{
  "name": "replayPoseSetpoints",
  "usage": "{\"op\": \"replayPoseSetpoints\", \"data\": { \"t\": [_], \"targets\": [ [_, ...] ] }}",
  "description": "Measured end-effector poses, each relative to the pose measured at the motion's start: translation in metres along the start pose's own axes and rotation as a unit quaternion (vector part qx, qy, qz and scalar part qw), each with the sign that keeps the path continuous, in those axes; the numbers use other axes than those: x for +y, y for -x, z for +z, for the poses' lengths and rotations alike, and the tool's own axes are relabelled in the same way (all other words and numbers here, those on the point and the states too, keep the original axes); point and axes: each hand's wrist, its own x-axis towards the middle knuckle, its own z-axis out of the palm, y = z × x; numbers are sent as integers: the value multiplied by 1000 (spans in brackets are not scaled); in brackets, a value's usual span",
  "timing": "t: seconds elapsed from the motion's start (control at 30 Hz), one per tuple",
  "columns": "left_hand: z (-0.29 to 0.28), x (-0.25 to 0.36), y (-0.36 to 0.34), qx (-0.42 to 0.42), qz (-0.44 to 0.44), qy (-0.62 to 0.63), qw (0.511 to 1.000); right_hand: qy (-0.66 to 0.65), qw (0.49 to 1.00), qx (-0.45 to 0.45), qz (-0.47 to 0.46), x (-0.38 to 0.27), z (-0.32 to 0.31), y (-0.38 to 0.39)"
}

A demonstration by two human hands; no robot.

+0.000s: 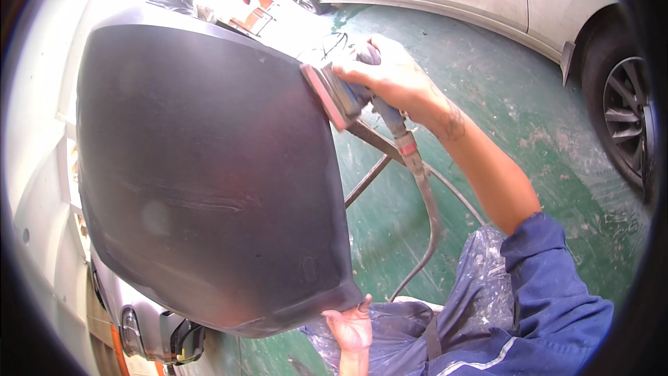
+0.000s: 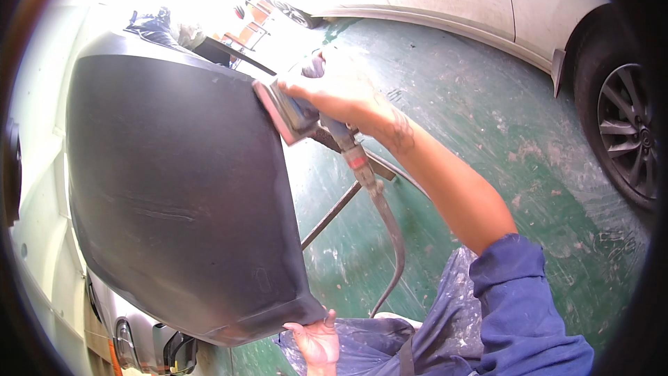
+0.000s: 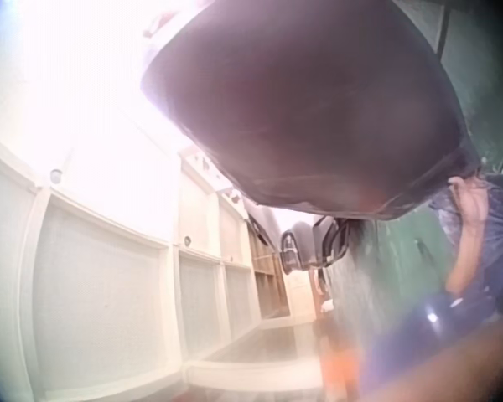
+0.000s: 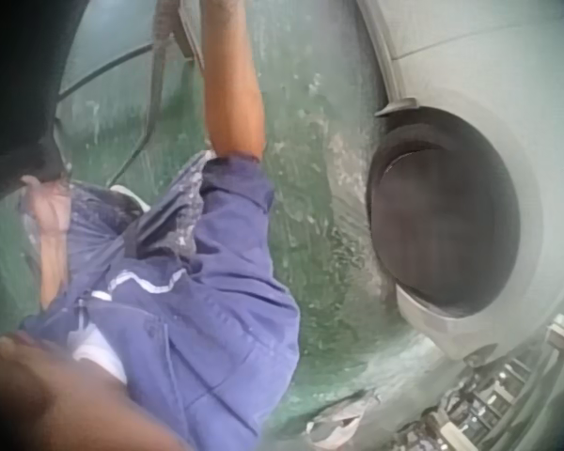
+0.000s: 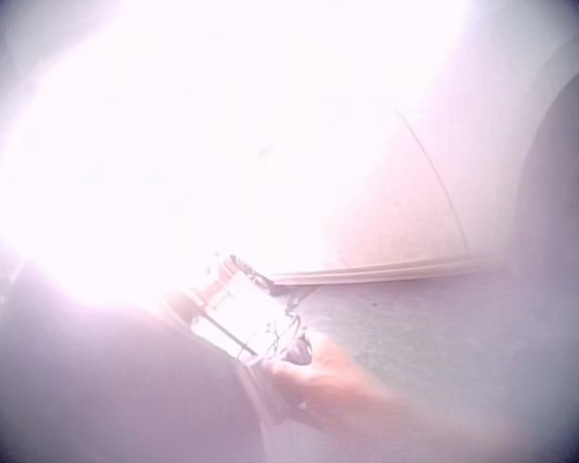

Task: The person uses a handheld electric sander to smooth the surface of a large black car bumper. They move the sander across the curved exterior and along the edges, then flip the bumper to sand the interior side.

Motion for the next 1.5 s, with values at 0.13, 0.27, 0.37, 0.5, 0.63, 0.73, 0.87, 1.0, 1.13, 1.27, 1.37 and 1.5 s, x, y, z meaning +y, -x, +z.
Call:
{"op": "replayPoseSetpoints", "data": {
  "t": [0.13, 0.27, 0.37, 0.5, 0.63, 0.73, 0.87, 1.0, 1.13, 1.27, 1.37, 1.5],
  "targets": [
    [1, -1, -1, -10, 3, -6, 1000, -8, 999, 28, -42, 11, 1, -17],
    [1, -1, 0, 5, 4, 4, 1000, 40, 995, 76, -49, 38, 15, 8],
    [1, -1, -1, 7, 1, 11, 1000, -28, 998, 45, -31, 39, 20, 42],
    [4, 0, 0, 1, 1, 1, 1000, -52, 998, 26, -4, 35, 20, 76],
    [2, 0, 0, 6, -2, 23, 1000, -39, 997, 37, -48, 37, 25, 100],
    [-1, -1, -1, 3, -2, 35, 999, -26, 992, 79, -95, 39, 27, 89],
    [1, -2, 1, -11, -4, 36, 999, -27, 980, 132, -144, 33, 21, 43],
    [1, 1, 2, -11, -4, 36, 999, 17, 942, 164, -291, 34, 12, 4],
    [7, 3, 3, 10, 2, 36, 999, 104, 904, 117, -399, 34, 13, 32],
    [7, -1, 1, 12, -12, 48, 999, 130, 860, 40, -492, 44, 14, 82],
    [8, 0, 3, 23, -11, 53, 998, 130, 841, 15, -525, 55, 26, 110],
    [6, 2, 2, 12, -6, 51, 999, 148, 835, 1, -530, 60, 34, 123]
  ]
}}
